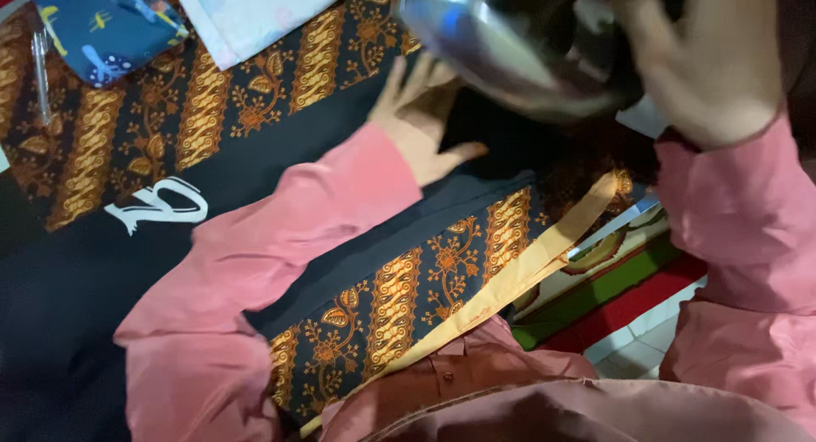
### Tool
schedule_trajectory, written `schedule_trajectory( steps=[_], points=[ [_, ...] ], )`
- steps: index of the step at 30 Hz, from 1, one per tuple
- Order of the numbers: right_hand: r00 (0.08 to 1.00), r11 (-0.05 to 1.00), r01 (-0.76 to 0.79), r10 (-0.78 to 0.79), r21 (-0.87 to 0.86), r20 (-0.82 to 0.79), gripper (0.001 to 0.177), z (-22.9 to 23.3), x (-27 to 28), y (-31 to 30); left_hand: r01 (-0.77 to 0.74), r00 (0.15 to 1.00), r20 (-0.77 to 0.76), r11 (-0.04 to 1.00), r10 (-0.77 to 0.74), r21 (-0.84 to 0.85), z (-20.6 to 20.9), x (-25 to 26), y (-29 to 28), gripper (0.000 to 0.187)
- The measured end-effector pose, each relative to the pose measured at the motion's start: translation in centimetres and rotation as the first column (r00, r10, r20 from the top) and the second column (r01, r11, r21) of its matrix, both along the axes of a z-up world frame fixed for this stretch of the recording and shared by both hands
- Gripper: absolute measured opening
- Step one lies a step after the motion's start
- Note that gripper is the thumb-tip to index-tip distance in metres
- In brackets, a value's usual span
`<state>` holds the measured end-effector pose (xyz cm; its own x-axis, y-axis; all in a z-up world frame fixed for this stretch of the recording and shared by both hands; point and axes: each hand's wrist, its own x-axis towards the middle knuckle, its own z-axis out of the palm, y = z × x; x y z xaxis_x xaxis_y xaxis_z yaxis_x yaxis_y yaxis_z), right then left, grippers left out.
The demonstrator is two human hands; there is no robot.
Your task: The person irons a black t-shirt on a patterned ironing board, smoothing the fabric with their hands and using a steam iron to remove wrinkles. They adjust the shirt's position and fold the sleeves before continuing to iron different sections.
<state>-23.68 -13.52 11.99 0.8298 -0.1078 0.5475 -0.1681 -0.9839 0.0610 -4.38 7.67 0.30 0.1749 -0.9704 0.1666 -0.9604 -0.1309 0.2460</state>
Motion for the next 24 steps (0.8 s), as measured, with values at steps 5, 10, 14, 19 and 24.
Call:
schedule_trajectory(
  steps=[5, 10, 14, 19, 24],
  points=[
    [0.999, 0.989, 0.000, -0.006, -0.148, -0.037, 0.033, 0.8, 0.6, 4.5, -0.247, 0.923, -0.294, 0.968, 0.249, 0.044, -1.2, 7.9, 2.5, 0.041],
    [0.985, 0.996, -0.090, 0.088, -0.004, -0.147, 0.033, 0.9, 1.6, 6.2, -0.036, 0.677, -0.735, 0.997, -0.030, -0.075, -3.0, 15.1, -2.5, 0.031],
    [0.962, 0.988, -0.108, 0.132, 0.111, -0.237, 0.037, 0.1, 2.0, 6.1, -0.076, 0.730, -0.623, 0.940, 0.279, 0.332, -1.4, 12.4, -9.2, 0.052],
    [0.930, 0.981, -0.125, 0.167, 0.145, -0.328, 0.045, -0.4, 2.1, 5.4, 0.025, 0.776, -0.622, 0.981, 0.102, 0.192, -2.4, 11.2, -12.0, 0.043],
    [0.919, 0.957, -0.246, 0.280, 0.152, -0.278, 0.042, 0.3, 2.5, 5.3, 0.155, 0.697, -0.654, 0.953, -0.293, -0.261, -7.4, 12.8, -14.1, 0.033]
  ],
)
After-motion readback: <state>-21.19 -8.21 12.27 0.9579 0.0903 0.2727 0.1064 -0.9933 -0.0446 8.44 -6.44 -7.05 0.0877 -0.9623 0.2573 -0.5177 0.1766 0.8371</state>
